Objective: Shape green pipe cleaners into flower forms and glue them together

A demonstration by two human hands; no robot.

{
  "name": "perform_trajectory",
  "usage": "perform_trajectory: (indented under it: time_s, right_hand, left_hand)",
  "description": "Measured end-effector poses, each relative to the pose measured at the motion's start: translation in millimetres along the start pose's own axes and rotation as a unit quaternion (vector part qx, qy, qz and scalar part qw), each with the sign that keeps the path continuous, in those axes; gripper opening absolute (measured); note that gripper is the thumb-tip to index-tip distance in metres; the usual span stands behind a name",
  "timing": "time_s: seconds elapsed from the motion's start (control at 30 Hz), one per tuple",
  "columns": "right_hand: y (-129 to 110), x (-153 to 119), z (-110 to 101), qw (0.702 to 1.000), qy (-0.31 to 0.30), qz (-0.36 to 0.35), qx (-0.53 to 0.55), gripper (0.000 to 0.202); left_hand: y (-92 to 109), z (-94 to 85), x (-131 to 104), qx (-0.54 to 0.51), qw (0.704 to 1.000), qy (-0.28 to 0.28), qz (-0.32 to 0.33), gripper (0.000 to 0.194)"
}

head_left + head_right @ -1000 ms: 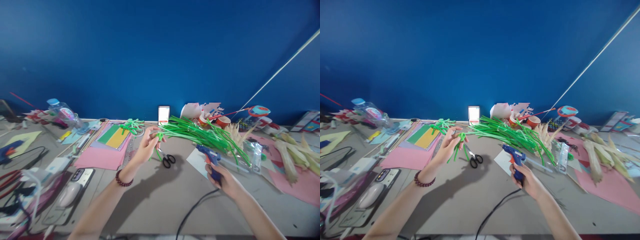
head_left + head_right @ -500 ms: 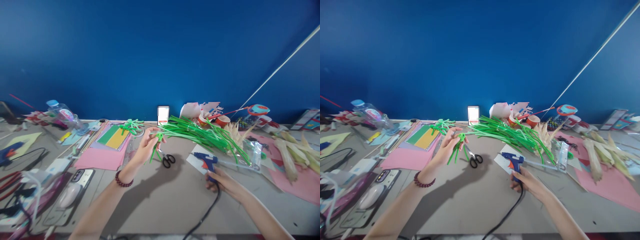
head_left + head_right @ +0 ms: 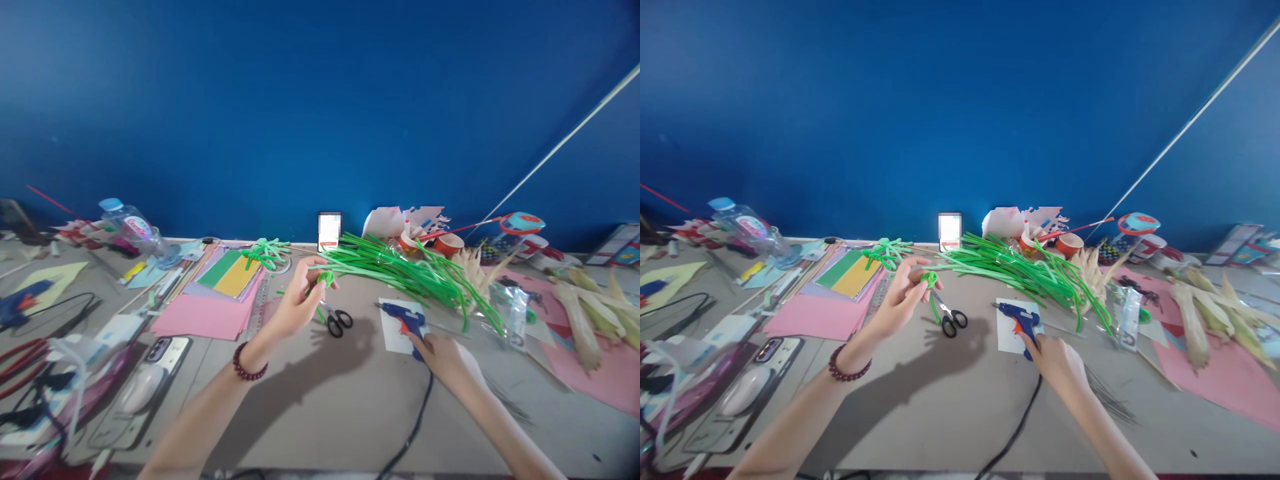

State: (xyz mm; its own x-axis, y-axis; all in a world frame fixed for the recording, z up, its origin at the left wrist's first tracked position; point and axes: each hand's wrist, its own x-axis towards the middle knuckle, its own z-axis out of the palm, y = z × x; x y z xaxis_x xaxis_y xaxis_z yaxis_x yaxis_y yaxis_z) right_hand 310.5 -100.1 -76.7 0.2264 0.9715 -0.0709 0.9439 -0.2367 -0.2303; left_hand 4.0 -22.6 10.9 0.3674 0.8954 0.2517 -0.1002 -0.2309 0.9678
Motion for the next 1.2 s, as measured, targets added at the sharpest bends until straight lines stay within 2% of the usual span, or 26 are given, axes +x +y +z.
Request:
perform_trajectory:
  time_s: [0.07, 0.13, 0.23, 0.3, 0.37, 0.5, 0.6, 0.8, 1.07, 1.2]
  right_hand:
    - [-13, 1, -12, 0.999, 0.038, -0.029, -0.011, 0.048]
    - [-31, 3, -28, 0.992, 0.099, -0.078, 0.021, 0.041]
    - [-69, 4, -53, 0.951, 0.188, -0.207, 0.135, 0.026]
    - [-97, 4, -67, 0.912, 0.183, -0.285, 0.229, 0.021]
    - [-122, 2, -76, 0.881, 0.161, -0.327, 0.302, 0.022]
    - [-155, 0, -79, 0.842, 0.149, -0.342, 0.389, 0.023]
    - [-162, 3, -73, 0.831, 0.150, -0.335, 0.417, 0.021]
    - [-160, 11, -62, 0.820, 0.134, -0.347, 0.434, 0.023]
    - [-153, 25, -57, 0.796, 0.159, -0.429, 0.396, 0.021]
    - [-150, 31, -57, 0.771, 0.183, -0.482, 0.375, 0.022]
  left_hand:
    - [2, 2.0, -3, 0.034, 0.999, -0.002, 0.005, 0.029]
    - [4, 4.3, -6, 0.059, 0.998, -0.003, 0.006, 0.030]
    - [5, 6.9, -9, 0.091, 0.996, -0.018, 0.009, 0.032]
    - [5, 7.4, -10, 0.112, 0.993, -0.035, 0.029, 0.033]
    - [4, 7.0, -9, 0.123, 0.989, -0.042, 0.064, 0.034]
    - [1, 5.5, -8, 0.109, 0.989, -0.046, 0.090, 0.032]
    - [0, 5.0, -7, 0.098, 0.992, -0.045, 0.073, 0.032]
    - [1, 5.1, -6, 0.072, 0.994, -0.061, 0.048, 0.031]
    - [-3, -1.6, -3, -0.065, 0.992, -0.100, -0.034, 0.037]
    - [-4, -2.9, 0, -0.140, 0.981, -0.114, -0.066, 0.039]
